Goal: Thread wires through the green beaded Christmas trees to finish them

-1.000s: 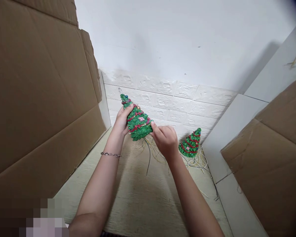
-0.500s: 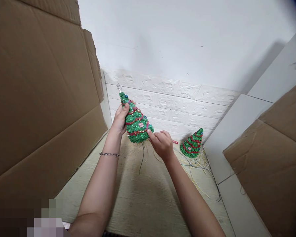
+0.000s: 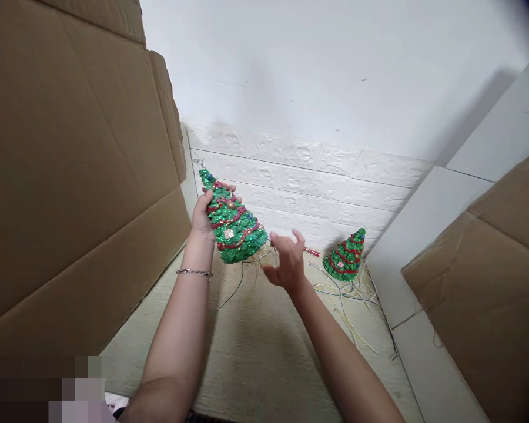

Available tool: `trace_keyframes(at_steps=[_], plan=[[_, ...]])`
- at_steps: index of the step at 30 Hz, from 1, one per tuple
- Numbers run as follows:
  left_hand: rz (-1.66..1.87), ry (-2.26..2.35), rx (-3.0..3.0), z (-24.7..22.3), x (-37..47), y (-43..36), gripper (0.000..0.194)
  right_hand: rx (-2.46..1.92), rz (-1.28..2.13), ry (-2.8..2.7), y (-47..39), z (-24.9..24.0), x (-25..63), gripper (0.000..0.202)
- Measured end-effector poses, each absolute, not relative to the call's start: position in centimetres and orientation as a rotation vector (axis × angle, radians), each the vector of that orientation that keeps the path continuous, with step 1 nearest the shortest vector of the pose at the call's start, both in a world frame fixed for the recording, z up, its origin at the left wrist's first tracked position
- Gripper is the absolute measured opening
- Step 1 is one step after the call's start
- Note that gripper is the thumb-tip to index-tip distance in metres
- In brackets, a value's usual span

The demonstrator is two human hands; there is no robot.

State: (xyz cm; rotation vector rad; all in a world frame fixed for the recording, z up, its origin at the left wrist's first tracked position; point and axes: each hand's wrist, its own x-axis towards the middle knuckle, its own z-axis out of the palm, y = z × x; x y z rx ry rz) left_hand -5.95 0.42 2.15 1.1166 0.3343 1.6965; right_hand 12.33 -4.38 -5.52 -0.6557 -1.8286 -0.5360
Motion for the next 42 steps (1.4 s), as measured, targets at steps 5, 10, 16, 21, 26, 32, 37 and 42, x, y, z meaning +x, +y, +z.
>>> trace_keyframes(at_steps=[5,10,16,21,26,32,37,42], plan=[[1.7,0.223,1.08,1.8,-6.4,0.2,0.039,-0.967,-0.169,-1.756,-5.4,-3.1,12.5,0.046],[1.566,-0.053,0.881,1.6,-6.0,-0.3,0.038,-1.144,0.173,-1.89,-6.5,-0.7,12.6,0.047],[1.403,-0.339,0.702,1.7,-4.7,-1.1,0.034,-1.34,0.329,-1.87,-7.8,1.2,13.5,0.034],[1.412,-0.268,0.763,1.5,-4.1,-0.9,0.037,-1.159,0.574,-2.126,-8.8,2.3,14.2,0.036],[1.42,-0.135,0.918,1.2,-4.0,-0.6,0.043,-1.051,0.829,-2.351,-9.3,2.5,14.2,0.041],[1.372,-0.092,0.996,0.9,-3.8,-0.5,0.042,-1.004,1.108,-2.488,-7.3,1.1,14.5,0.051],[1.391,0.085,0.99,1.6,-3.6,-0.4,0.035,-0.856,1.395,-2.224,-5.3,-1.0,13.3,0.049],[1.513,0.383,1.049,2.6,-3.8,0.0,0.028,-0.897,1.53,-1.865,-5.0,-3.1,10.2,0.044]])
